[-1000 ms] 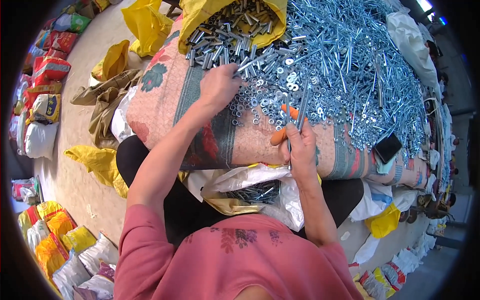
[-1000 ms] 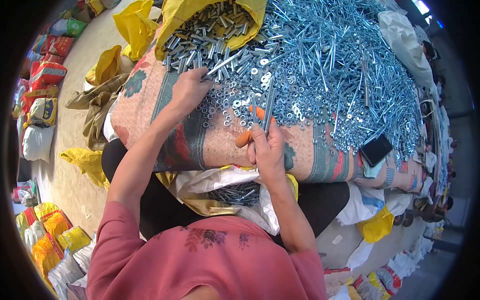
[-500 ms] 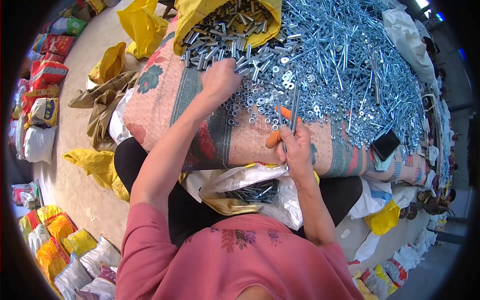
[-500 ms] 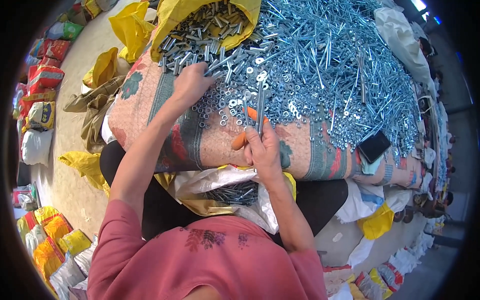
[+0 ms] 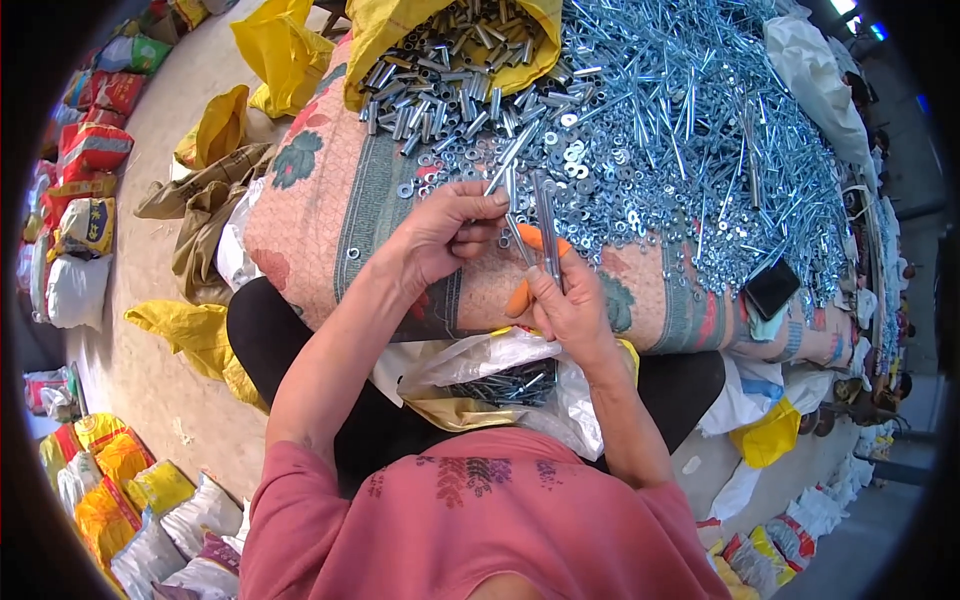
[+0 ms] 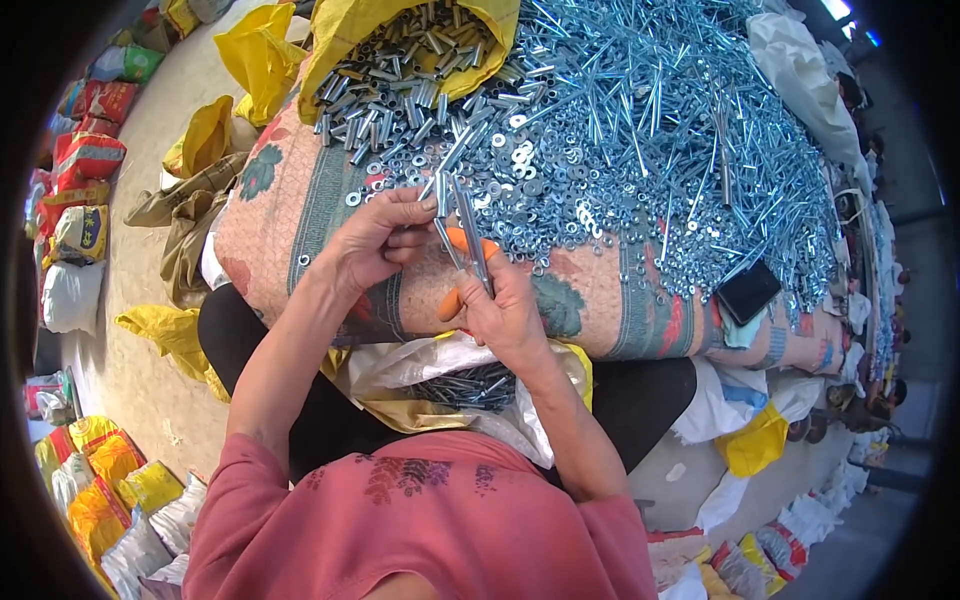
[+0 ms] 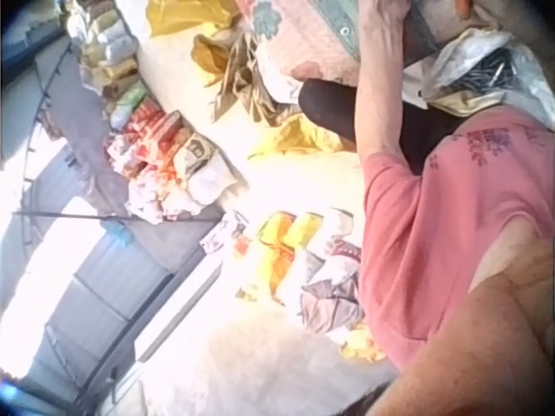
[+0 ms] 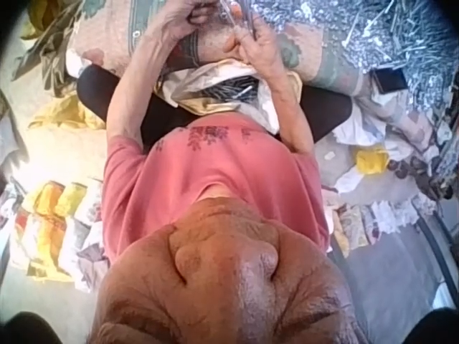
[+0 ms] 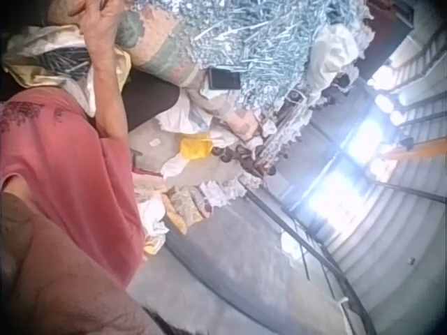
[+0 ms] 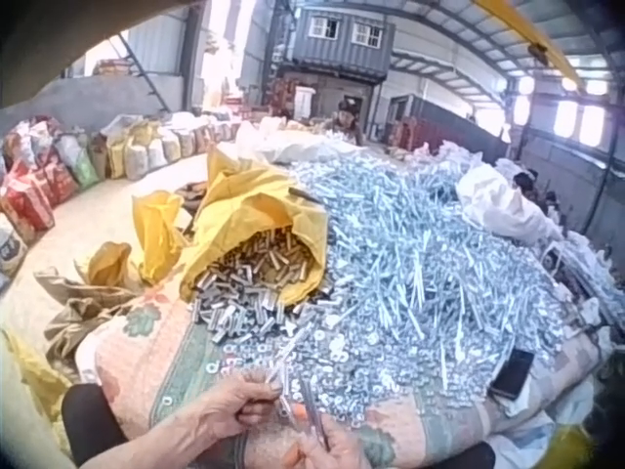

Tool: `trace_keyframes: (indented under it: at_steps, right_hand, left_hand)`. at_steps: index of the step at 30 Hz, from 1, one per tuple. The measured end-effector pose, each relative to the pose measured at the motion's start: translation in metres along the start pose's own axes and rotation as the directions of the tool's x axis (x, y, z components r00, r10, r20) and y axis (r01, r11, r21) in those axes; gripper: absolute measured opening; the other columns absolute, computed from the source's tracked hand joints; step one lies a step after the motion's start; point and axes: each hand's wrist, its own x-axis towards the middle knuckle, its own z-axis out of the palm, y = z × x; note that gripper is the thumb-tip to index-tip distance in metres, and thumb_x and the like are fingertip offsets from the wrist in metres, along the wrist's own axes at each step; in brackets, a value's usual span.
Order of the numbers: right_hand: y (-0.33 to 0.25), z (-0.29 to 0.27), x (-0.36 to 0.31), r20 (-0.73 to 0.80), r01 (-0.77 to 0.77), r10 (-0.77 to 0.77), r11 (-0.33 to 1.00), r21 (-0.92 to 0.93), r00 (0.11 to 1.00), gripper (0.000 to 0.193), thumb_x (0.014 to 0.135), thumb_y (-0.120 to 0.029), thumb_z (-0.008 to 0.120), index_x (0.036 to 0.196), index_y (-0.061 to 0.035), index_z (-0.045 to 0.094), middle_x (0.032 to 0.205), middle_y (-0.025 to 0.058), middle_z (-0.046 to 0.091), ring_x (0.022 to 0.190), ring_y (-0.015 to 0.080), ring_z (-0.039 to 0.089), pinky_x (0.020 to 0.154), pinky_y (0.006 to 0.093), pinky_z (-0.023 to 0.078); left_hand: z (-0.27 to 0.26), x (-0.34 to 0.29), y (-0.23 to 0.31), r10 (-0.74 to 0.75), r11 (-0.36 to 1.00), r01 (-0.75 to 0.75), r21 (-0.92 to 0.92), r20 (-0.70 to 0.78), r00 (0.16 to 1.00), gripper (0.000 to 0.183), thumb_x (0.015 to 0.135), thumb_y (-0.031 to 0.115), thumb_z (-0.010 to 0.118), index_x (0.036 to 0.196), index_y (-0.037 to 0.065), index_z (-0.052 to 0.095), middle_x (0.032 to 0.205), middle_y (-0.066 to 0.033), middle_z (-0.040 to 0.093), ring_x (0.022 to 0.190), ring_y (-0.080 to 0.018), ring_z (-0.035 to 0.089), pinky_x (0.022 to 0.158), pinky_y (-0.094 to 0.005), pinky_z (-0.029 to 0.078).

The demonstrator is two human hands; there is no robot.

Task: The person assembles sets of metal bolts and washers by hand, then places each set into a plastic bag.

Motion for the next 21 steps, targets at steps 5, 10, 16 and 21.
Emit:
trace_keyframes:
  at_steps: [5,10,16,21]
  right_hand:
    - [-0.002,0.001,0.002,-0.054,0.008,-0.009,1.000,-0.016,0.998,0.038,0.092,-0.009,0.044,0.130,-0.0090,0.042,0.064,0.0025,0.058,0.046,0.0004,0.041,0.042,0.0158,0.033]
    - [-0.004,-0.001,0.006,-0.064,0.022,-0.023,1.000,-0.009,0.998,0.037,0.092,-0.010,0.045,0.129,-0.0097,0.043,0.065,0.0027,0.059,0.042,0.0001,0.038,0.040,0.0155,0.032]
    - [-0.008,-0.014,0.013,0.033,-0.092,0.091,0.996,0.018,0.995,0.037,0.092,-0.014,0.049,0.128,-0.0110,0.044,0.066,0.0035,0.060,0.042,0.0004,0.039,0.038,0.0152,0.030]
    - [-0.020,-0.016,0.031,0.024,-0.204,0.204,0.951,0.233,0.979,0.027,0.092,-0.017,0.048,0.117,-0.0067,0.050,0.077,0.0071,0.060,0.046,0.0042,0.048,0.036,0.0164,0.035]
  left_hand:
    - [0.008,-0.002,-0.005,0.015,1.000,-0.014,-0.028,0.006,1.000,0.009,0.084,0.010,0.060,0.081,0.005,0.053,0.068,-0.0014,0.054,0.042,-0.0008,0.030,0.034,-0.0155,0.020]
    - [0.015,-0.003,-0.013,0.068,0.996,-0.059,0.066,-0.138,0.988,0.012,0.081,0.014,0.065,0.083,0.008,0.055,0.066,0.0011,0.053,0.042,-0.0004,0.031,0.035,-0.0154,0.019]
    - [0.015,-0.008,0.005,0.104,0.993,-0.098,0.060,-0.109,0.989,0.015,0.083,0.021,0.064,0.085,0.010,0.054,0.058,0.0041,0.046,0.038,-0.0006,0.027,0.035,-0.0155,0.019]
    - [0.026,-0.004,-0.012,0.231,0.949,-0.164,0.269,-0.242,0.942,0.018,0.087,0.027,0.060,0.081,0.012,0.052,0.058,0.0038,0.048,0.038,-0.0015,0.029,0.035,-0.0163,0.018]
